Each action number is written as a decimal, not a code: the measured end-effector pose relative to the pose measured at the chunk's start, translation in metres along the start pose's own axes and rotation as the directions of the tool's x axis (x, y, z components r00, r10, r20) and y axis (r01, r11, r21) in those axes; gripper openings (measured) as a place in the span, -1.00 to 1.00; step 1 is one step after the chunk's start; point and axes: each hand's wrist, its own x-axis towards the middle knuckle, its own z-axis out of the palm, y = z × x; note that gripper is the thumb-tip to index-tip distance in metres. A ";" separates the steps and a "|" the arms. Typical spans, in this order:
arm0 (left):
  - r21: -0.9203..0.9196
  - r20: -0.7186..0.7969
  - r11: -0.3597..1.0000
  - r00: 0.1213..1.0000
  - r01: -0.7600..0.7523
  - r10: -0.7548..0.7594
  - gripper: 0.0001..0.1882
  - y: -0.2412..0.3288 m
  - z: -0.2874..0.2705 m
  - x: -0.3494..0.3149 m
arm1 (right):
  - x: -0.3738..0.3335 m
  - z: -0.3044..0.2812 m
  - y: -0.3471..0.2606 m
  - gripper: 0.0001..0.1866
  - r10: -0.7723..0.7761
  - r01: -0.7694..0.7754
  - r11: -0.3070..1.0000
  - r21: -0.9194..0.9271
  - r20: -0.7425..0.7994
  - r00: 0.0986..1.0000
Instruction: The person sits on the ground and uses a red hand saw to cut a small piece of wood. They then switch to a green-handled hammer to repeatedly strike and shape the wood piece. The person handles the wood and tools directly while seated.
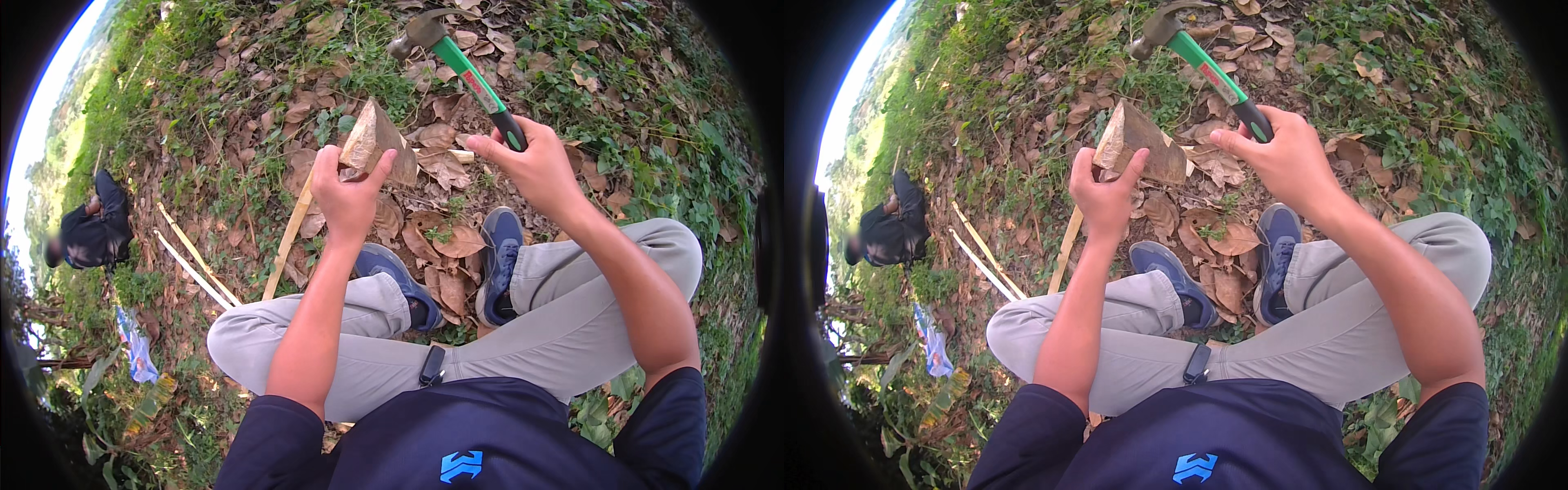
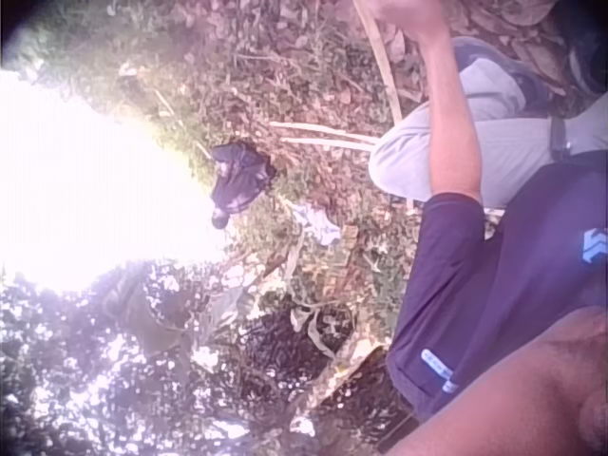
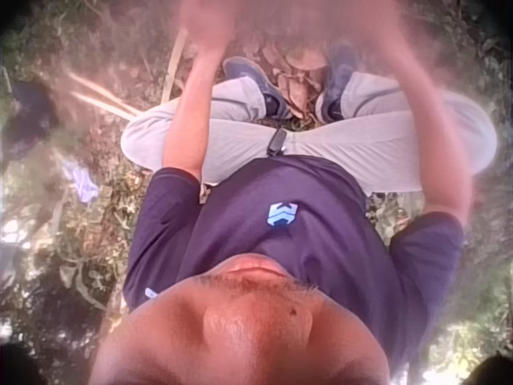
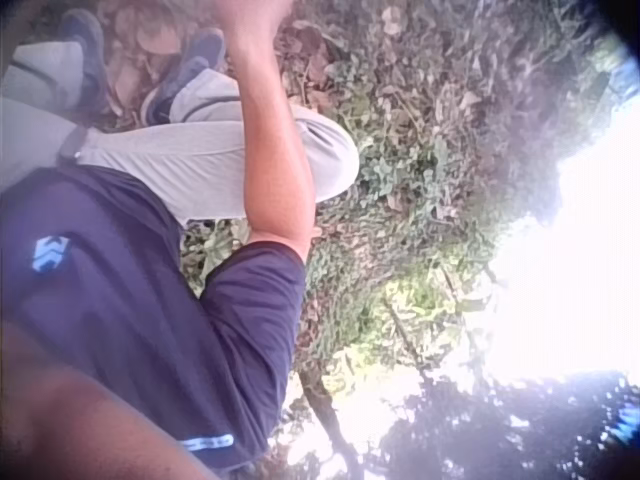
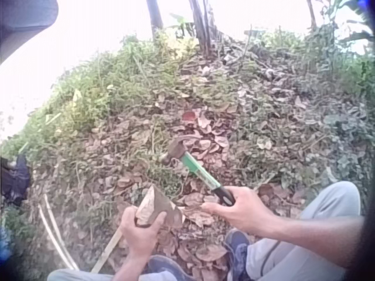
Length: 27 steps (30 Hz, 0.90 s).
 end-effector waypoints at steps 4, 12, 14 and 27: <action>-0.086 0.162 0.988 0.981 0.124 -0.109 -0.48 -0.003 0.002 0.005 | 0.000 0.001 0.002 -0.52 -0.034 0.034 0.999 0.018 -0.009 0.999; -0.211 0.229 0.958 0.962 0.195 -0.146 -0.37 0.001 0.002 -0.002 | -0.012 0.003 -0.009 -0.56 -0.008 0.008 0.999 0.051 -0.001 1.000; -0.197 0.258 0.950 0.948 0.242 -0.187 -0.33 -0.002 0.003 -0.002 | -0.019 -0.002 -0.019 -0.60 -0.062 0.061 0.996 -0.066 -0.020 0.998; -0.266 0.110 0.889 0.928 0.373 -0.356 -0.49 -0.017 0.001 0.003 | -0.052 0.032 -0.022 -0.64 -0.146 0.235 0.758 -0.608 0.193 0.970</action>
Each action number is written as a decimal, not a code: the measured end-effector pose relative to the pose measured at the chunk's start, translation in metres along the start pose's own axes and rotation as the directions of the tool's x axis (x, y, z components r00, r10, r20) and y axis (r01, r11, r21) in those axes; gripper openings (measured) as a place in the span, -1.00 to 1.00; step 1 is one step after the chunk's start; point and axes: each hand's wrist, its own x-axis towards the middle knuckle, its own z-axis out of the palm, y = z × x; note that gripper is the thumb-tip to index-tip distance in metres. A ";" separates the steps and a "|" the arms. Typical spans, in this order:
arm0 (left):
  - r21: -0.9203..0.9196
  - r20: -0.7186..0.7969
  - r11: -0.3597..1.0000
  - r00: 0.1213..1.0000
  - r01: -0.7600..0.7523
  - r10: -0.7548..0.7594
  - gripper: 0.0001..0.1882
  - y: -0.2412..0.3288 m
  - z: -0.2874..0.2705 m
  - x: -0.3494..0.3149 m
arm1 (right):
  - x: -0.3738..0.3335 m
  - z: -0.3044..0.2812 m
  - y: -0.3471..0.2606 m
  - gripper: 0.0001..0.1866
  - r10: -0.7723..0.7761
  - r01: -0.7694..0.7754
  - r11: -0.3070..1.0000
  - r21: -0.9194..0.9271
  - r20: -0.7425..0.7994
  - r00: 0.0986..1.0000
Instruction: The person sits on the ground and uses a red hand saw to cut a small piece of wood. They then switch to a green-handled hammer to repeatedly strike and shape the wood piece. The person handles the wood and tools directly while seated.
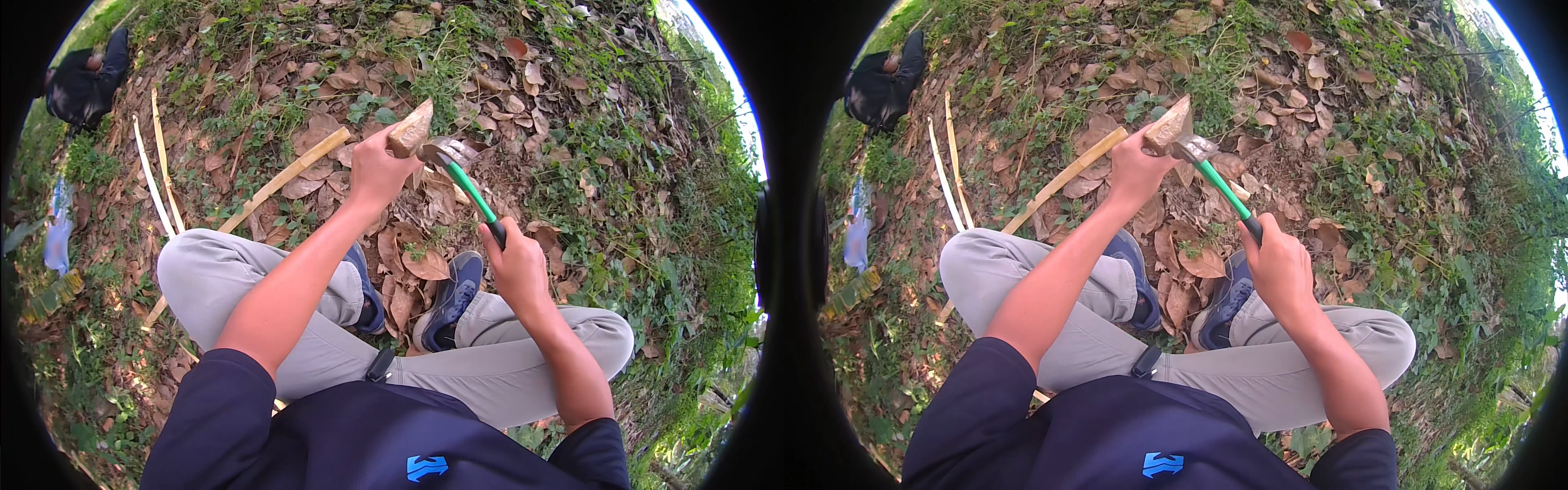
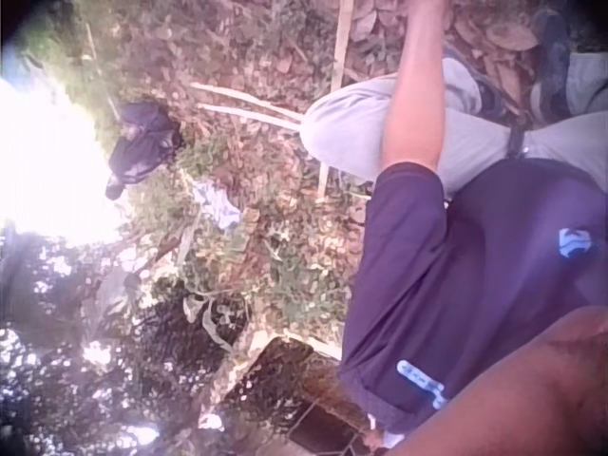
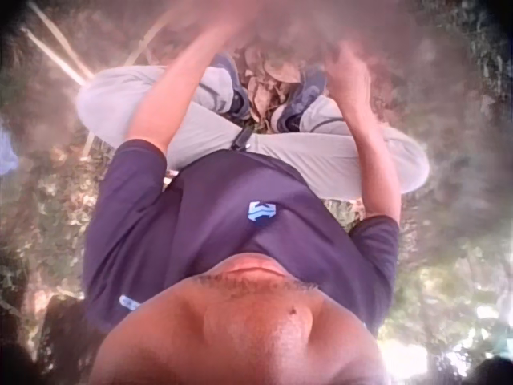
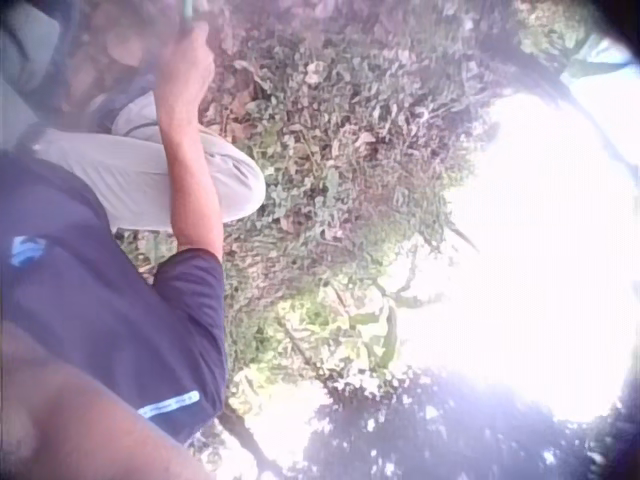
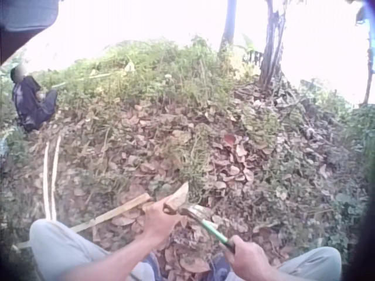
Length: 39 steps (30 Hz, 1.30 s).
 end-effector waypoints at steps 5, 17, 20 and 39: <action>0.035 -0.098 0.997 0.993 -0.070 0.073 -0.42 -0.007 0.001 -0.003 | -0.001 0.003 0.000 -0.78 -0.074 0.176 0.950 0.258 -0.361 0.930; 0.037 0.029 0.999 0.999 -0.022 0.021 -0.36 0.001 -0.002 -0.011 | 0.006 0.015 0.007 -0.82 -0.050 0.141 0.966 0.218 -0.378 0.924; 0.088 0.076 0.996 0.997 0.004 -0.011 -0.36 0.005 -0.002 -0.008 | 0.012 0.017 0.011 -0.81 0.036 -0.048 0.993 -0.112 -0.104 0.994; 0.061 0.213 0.994 0.974 -0.095 0.080 -0.40 0.012 0.002 -0.015 | 0.031 0.007 0.028 -0.64 -0.175 0.125 0.975 -0.182 -0.296 0.939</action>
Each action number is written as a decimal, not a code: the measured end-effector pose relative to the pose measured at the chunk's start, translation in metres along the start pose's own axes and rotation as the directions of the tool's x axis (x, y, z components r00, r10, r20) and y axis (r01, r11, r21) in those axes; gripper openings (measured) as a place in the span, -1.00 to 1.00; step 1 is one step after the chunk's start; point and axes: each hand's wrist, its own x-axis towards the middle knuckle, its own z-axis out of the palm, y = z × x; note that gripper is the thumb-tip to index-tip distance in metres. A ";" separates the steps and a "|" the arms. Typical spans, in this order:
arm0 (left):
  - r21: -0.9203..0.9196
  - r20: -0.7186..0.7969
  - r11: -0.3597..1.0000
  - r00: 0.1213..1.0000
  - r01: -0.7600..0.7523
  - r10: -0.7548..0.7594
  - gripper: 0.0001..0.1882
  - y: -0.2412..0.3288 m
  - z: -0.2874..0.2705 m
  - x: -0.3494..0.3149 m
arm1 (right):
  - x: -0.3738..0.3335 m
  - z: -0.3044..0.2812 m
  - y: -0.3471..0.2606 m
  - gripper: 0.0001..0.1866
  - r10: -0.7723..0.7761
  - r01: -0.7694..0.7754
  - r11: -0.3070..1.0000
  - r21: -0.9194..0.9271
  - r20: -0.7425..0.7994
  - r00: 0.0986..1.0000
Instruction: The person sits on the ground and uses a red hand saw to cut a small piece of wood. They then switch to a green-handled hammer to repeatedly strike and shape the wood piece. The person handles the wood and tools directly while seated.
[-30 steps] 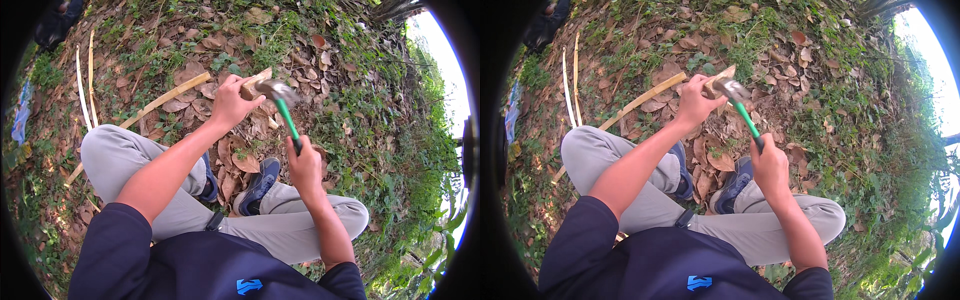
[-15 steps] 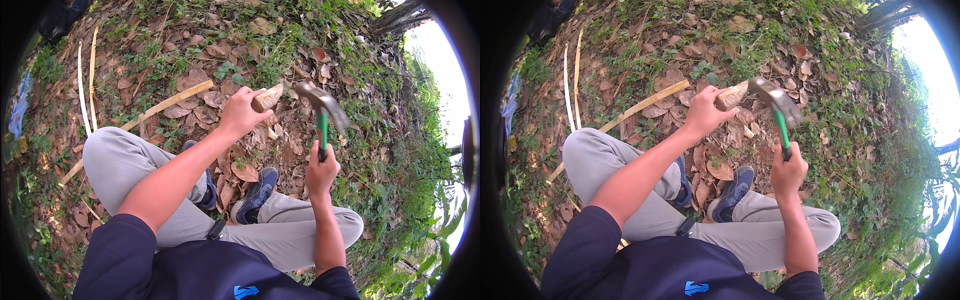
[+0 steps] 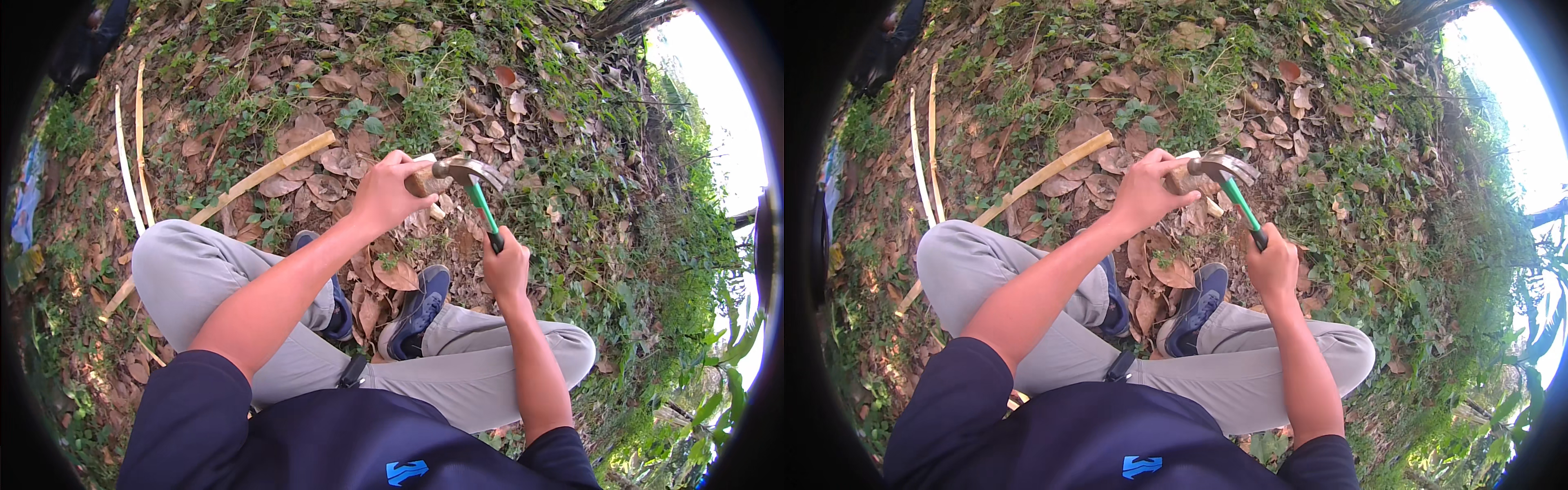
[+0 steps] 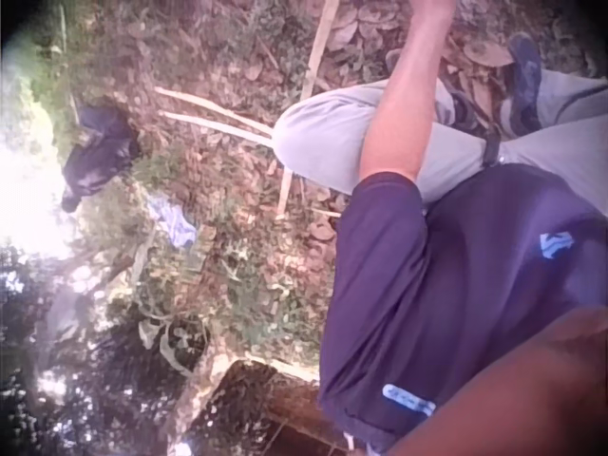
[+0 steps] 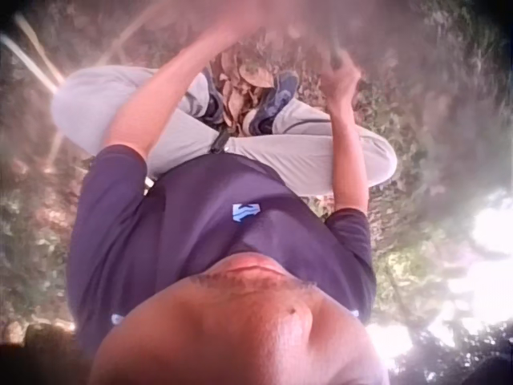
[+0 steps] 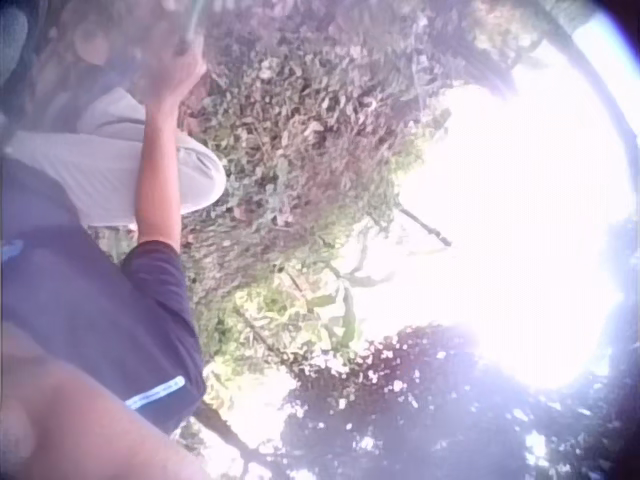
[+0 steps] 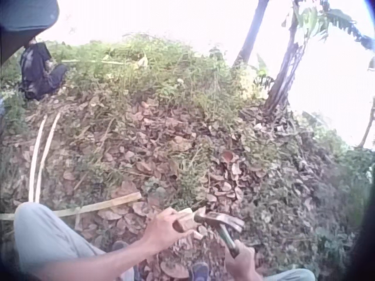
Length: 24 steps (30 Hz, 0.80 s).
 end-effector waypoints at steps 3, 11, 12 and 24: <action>0.002 0.027 1.000 1.000 0.016 -0.016 -0.42 0.001 0.002 0.000 | 0.003 -0.001 0.015 -0.62 0.094 -0.081 0.995 0.062 -0.233 0.968; -0.032 0.042 0.999 0.999 0.017 -0.016 -0.41 -0.001 0.001 -0.005 | 0.009 -0.005 0.035 -0.71 0.126 -0.003 0.920 0.391 -0.290 0.949; -0.035 0.029 0.999 0.999 0.015 -0.014 -0.40 -0.002 0.000 -0.004 | 0.011 -0.007 0.036 -0.72 0.079 -0.004 0.965 0.263 -0.273 0.959; -0.183 -0.076 0.983 0.997 -0.018 0.004 -0.38 -0.008 -0.002 0.006 | 0.015 -0.012 0.031 -0.60 0.010 -0.006 1.000 0.016 -0.262 0.965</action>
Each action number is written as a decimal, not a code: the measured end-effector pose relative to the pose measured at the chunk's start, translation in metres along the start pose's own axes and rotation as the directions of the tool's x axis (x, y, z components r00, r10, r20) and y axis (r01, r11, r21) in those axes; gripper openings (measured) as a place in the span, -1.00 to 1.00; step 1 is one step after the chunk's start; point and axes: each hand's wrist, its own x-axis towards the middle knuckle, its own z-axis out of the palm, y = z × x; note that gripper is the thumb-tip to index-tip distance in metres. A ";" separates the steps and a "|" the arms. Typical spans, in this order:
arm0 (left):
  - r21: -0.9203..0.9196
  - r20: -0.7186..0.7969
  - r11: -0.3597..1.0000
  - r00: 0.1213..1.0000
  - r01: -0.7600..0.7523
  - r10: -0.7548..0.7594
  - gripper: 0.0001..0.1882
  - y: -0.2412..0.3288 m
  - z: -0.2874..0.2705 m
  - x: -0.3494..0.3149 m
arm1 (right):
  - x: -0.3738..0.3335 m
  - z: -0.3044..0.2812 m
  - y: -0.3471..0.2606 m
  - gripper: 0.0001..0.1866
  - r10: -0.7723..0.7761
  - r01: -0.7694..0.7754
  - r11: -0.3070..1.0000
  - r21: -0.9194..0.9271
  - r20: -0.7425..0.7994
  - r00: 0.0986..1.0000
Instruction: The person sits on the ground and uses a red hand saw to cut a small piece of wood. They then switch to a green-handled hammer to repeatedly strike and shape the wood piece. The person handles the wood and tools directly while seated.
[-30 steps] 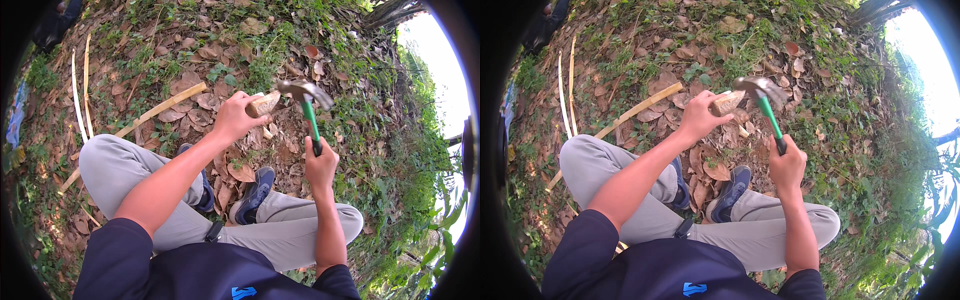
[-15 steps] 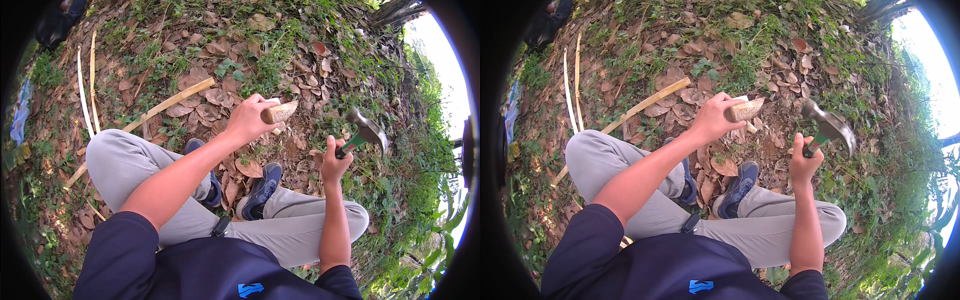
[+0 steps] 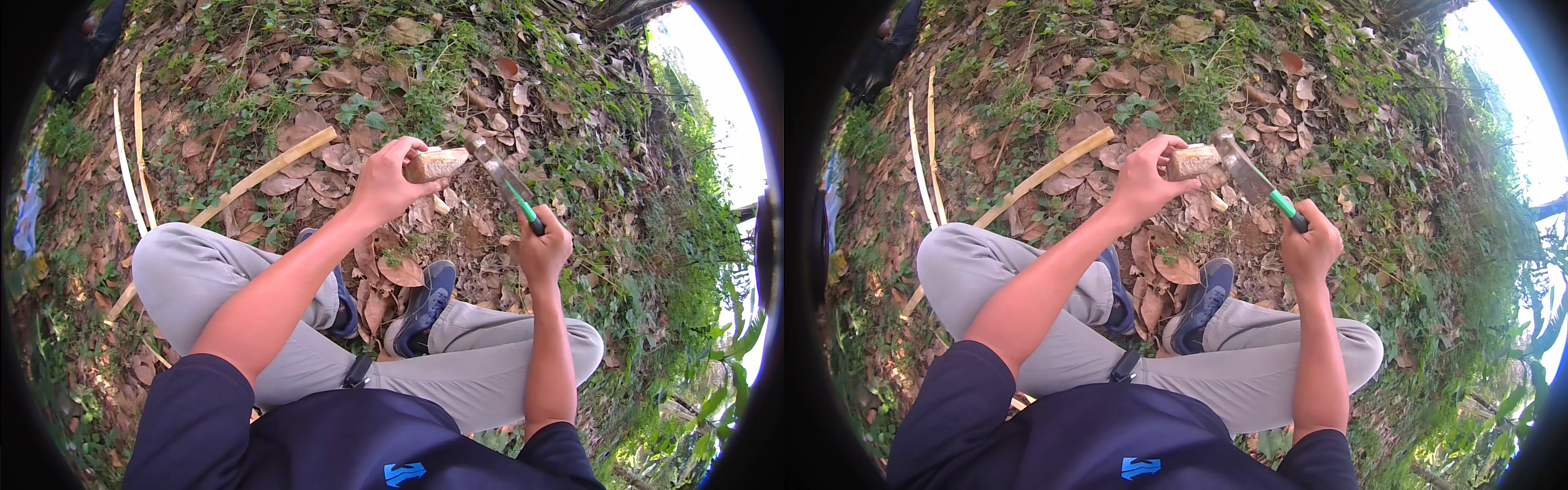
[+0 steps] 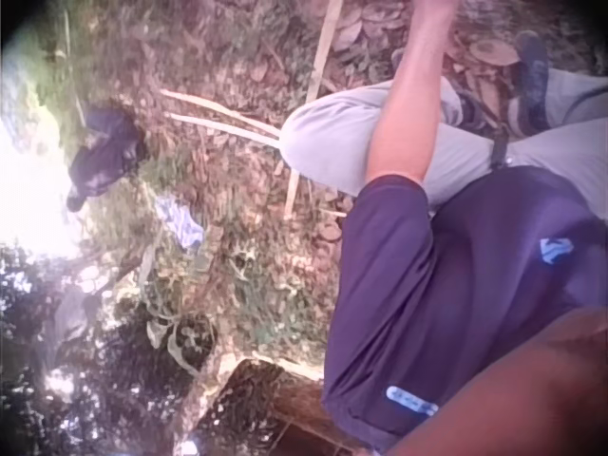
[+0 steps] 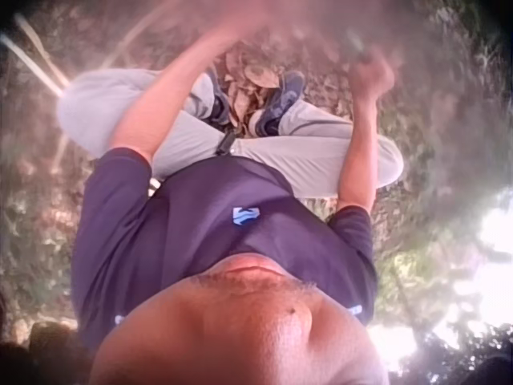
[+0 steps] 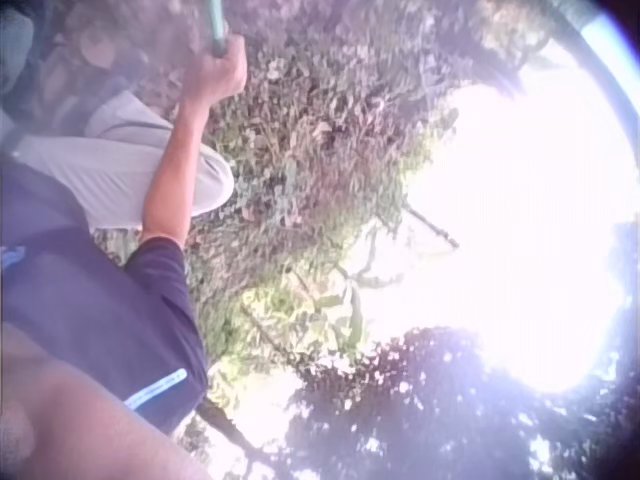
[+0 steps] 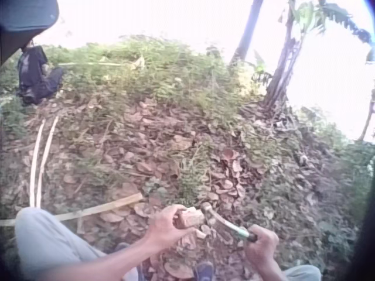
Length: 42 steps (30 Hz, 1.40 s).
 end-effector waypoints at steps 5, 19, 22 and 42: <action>0.047 -0.006 0.999 1.000 -0.006 0.006 -0.36 0.000 -0.004 0.002 | -0.004 -0.005 0.000 -0.52 0.278 -0.278 0.863 0.421 0.062 0.958; 0.119 -0.039 0.993 0.999 0.003 0.002 -0.38 -0.003 -0.003 -0.003 | 0.005 -0.026 -0.021 -0.64 0.387 -0.472 0.757 0.451 0.273 0.881; 0.094 -0.067 0.995 0.997 0.041 -0.035 -0.38 -0.006 -0.005 0.003 | 0.009 -0.029 -0.028 -0.71 0.260 -0.189 0.961 -0.199 0.435 0.862; 0.269 -0.022 0.963 1.000 -0.007 0.013 -0.42 -0.003 0.001 -0.003 | 0.013 -0.024 -0.017 -0.66 0.344 -0.383 0.924 0.013 0.411 0.844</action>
